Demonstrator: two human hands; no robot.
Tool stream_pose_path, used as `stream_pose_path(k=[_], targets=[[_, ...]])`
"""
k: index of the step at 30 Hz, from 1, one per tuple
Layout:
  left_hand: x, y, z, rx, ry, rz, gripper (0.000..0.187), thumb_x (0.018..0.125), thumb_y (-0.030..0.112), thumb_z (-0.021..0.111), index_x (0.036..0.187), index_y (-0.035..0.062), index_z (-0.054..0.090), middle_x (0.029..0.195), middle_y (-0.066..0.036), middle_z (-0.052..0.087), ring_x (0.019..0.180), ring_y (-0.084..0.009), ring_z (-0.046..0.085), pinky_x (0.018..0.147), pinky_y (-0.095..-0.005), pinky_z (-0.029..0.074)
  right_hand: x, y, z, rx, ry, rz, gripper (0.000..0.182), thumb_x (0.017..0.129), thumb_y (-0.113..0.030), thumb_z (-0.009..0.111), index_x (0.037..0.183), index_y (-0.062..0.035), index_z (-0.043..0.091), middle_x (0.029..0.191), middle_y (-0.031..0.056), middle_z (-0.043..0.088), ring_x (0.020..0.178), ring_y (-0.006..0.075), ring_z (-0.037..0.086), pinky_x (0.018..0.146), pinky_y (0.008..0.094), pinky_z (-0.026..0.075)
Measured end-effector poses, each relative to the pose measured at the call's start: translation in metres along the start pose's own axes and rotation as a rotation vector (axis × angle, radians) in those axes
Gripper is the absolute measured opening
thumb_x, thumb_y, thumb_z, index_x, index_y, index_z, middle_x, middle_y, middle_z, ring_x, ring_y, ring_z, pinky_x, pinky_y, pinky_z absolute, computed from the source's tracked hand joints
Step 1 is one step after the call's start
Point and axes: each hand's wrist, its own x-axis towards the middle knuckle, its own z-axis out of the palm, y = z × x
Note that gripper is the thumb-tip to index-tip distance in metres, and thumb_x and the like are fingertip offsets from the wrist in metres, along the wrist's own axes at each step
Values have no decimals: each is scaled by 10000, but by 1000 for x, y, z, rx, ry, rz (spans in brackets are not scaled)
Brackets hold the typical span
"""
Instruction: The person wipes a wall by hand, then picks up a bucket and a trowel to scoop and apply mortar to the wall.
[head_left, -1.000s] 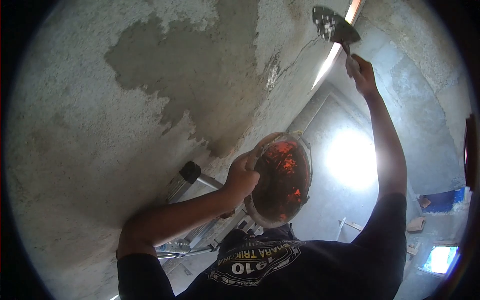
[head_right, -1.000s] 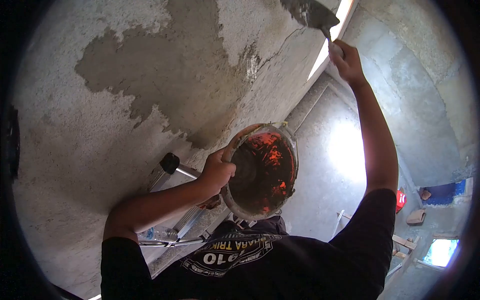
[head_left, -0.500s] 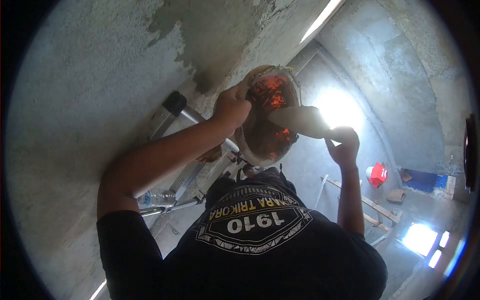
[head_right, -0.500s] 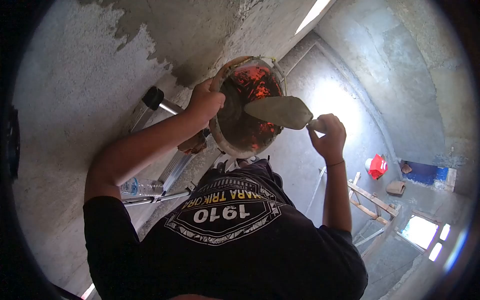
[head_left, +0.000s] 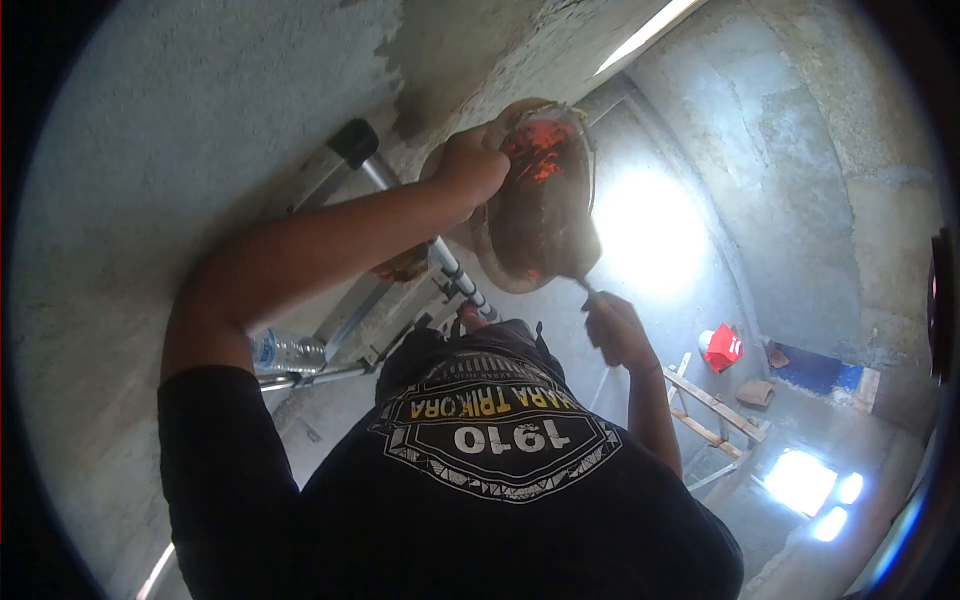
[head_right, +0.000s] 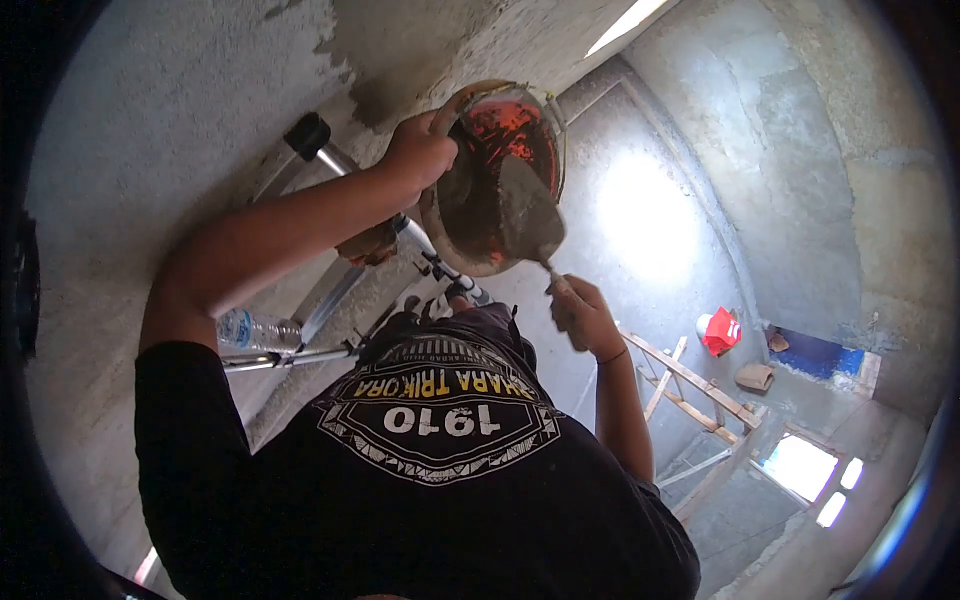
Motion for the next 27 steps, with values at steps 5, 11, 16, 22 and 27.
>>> stream_pose_path(k=[5,11,16,22,27], targets=[[-7,-1,1,-68,-4,0,276,680,-35,505,921,-2,636,701,-32,574,580,-119,530,541,-292,424,-6,11,7,224,-180,366,418,1001,-412,423,948,-25,570,647,53,560,504,149,526,475,275,449],[-6,-2,-2,-7,12,157,378,704,-18,505,1051,-2,654,887,-172,668,887,-265,650,814,-361,482,-36,38,-31,261,-291,500,416,996,-414,430,934,-31,578,646,62,572,492,150,524,458,278,442],[-12,0,-2,30,17,114,367,703,-20,509,1043,-4,646,894,-181,667,900,-270,653,804,-363,482,-64,37,-44,-32,-87,525,352,988,-341,486,865,-24,577,613,46,527,456,135,484,413,281,407],[-11,-3,0,-16,3,111,428,702,-20,512,1108,8,646,937,-183,671,909,-270,653,816,-356,483,-72,43,-7,-330,245,332,226,901,-252,527,918,-32,574,687,46,559,538,132,519,509,297,437],[-17,1,1,-8,-19,92,375,688,-20,513,1038,10,645,821,-108,631,745,-192,597,683,-322,462,-77,18,31,-361,229,43,310,861,-139,633,1133,-11,561,780,54,590,632,121,570,564,282,469]])
